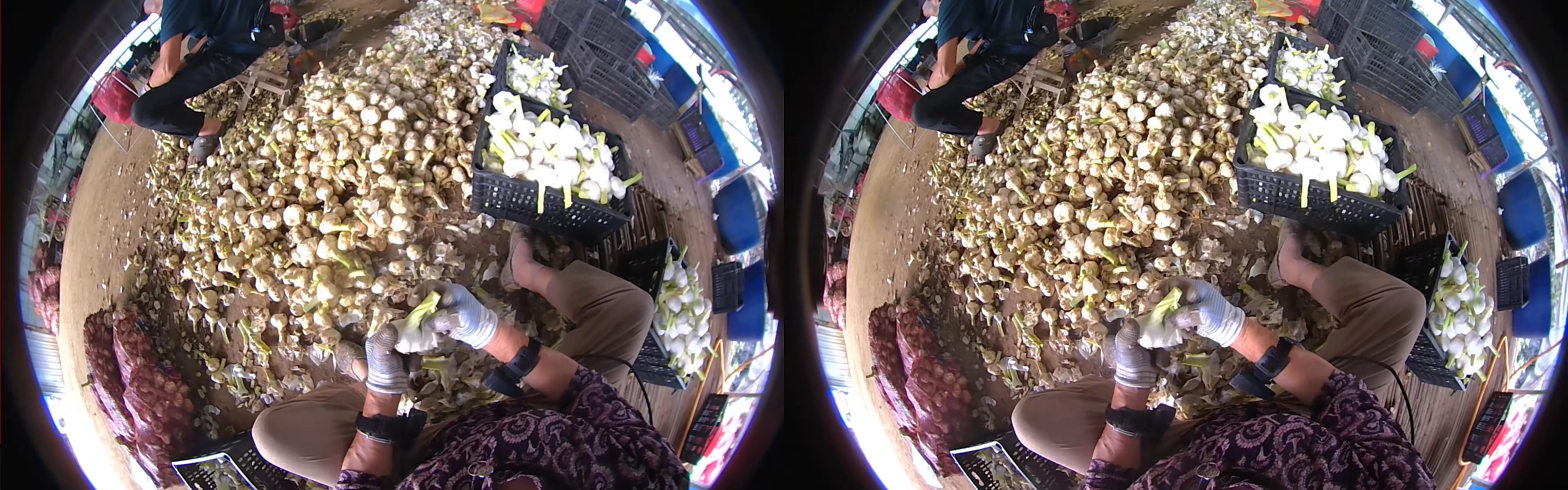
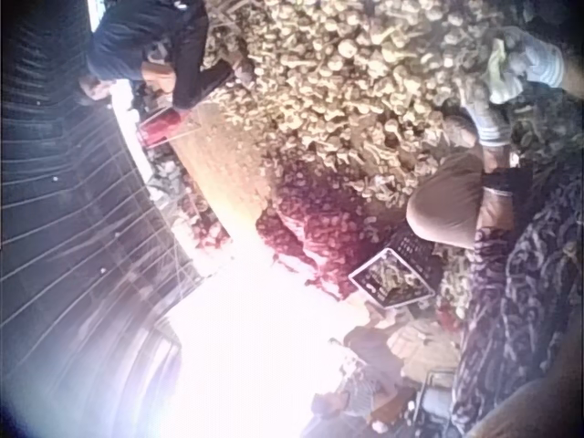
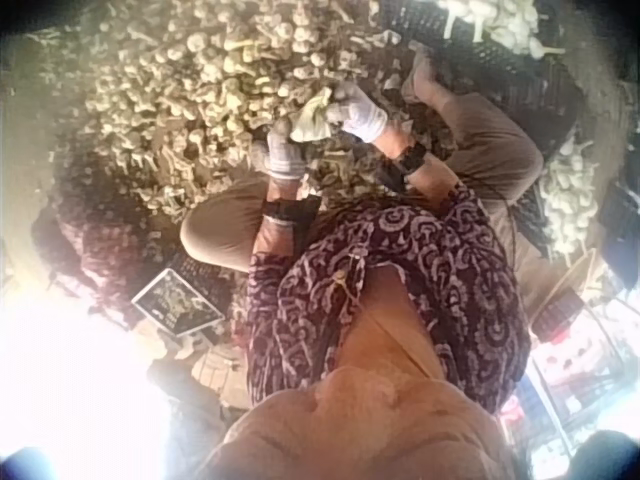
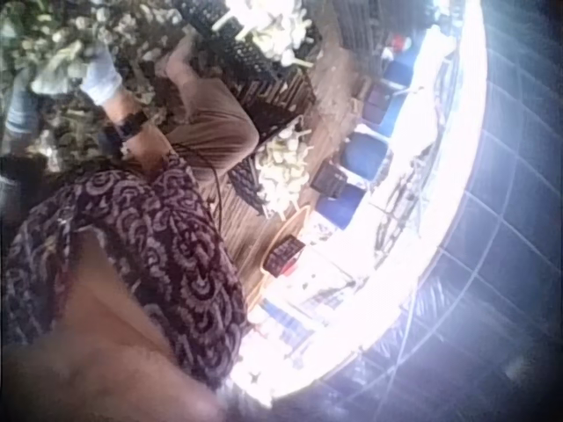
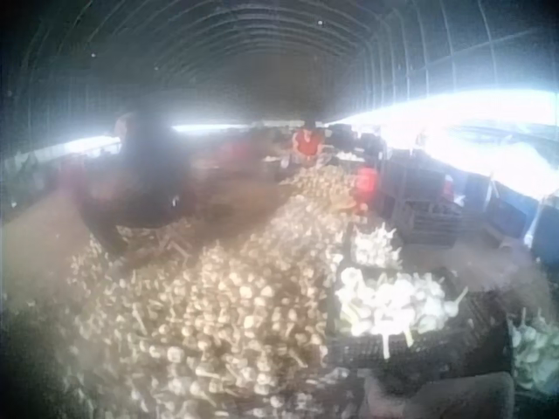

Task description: The person peels garlic bulbs by hand, removes the stalks, and places the cleaned garlic into a black plastic crate. They reach into a large pile to retrieve more garlic bulbs one at a time, repeating the peeling and sorting process.

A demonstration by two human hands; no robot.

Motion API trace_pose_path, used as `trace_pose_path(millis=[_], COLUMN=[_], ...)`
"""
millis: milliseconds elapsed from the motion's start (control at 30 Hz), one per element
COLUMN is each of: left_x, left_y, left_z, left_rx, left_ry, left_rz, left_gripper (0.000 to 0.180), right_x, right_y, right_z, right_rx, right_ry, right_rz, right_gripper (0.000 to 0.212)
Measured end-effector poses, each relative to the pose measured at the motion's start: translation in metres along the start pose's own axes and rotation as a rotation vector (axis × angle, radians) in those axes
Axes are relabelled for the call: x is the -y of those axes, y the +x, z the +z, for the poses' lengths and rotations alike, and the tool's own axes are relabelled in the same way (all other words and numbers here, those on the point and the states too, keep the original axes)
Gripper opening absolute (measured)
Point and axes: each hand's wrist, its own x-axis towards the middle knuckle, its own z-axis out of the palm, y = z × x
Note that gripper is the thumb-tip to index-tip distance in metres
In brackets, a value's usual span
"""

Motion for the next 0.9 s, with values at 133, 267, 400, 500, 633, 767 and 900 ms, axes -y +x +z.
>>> trace_pose_path(millis=[133,267,400,500,633,767,900], left_x=[0.0,0.007,-0.007,-0.015,-0.01,0.009,0.005], left_y=[-0.001,-0.001,0.0,-0.003,0.004,0.01,0.014], left_z=[0.002,-0.008,0.002,0.009,0.018,0.014,0.008], left_rx=[0.159,0.205,0.219,0.246,-0.112,-0.054,-0.055], left_ry=[-0.103,-0.235,-0.414,-0.349,0.164,0.532,-0.189], left_rz=[-0.075,-0.12,-0.108,-0.096,0.134,0.506,0.185], left_gripper=[0.083,0.083,0.075,0.071,0.068,0.055,0.049], right_x=[-0.009,0.015,0.012,0.018,0.041,0.011,0.003], right_y=[-0.006,0.001,0.008,0.015,-0.011,-0.002,0.001], right_z=[0.0,-0.015,0.005,-0.014,-0.029,-0.003,-0.008], right_rx=[0.001,0.037,-0.109,-0.111,-0.502,-0.285,-0.424], right_ry=[0.365,-0.627,-0.87,-0.519,-0.409,-0.573,-0.069], right_rz=[0.037,0.055,0.118,0.176,0.157,0.187,0.25], right_gripper=[0.045,0.044,0.046,0.057,0.055,0.034,0.03])
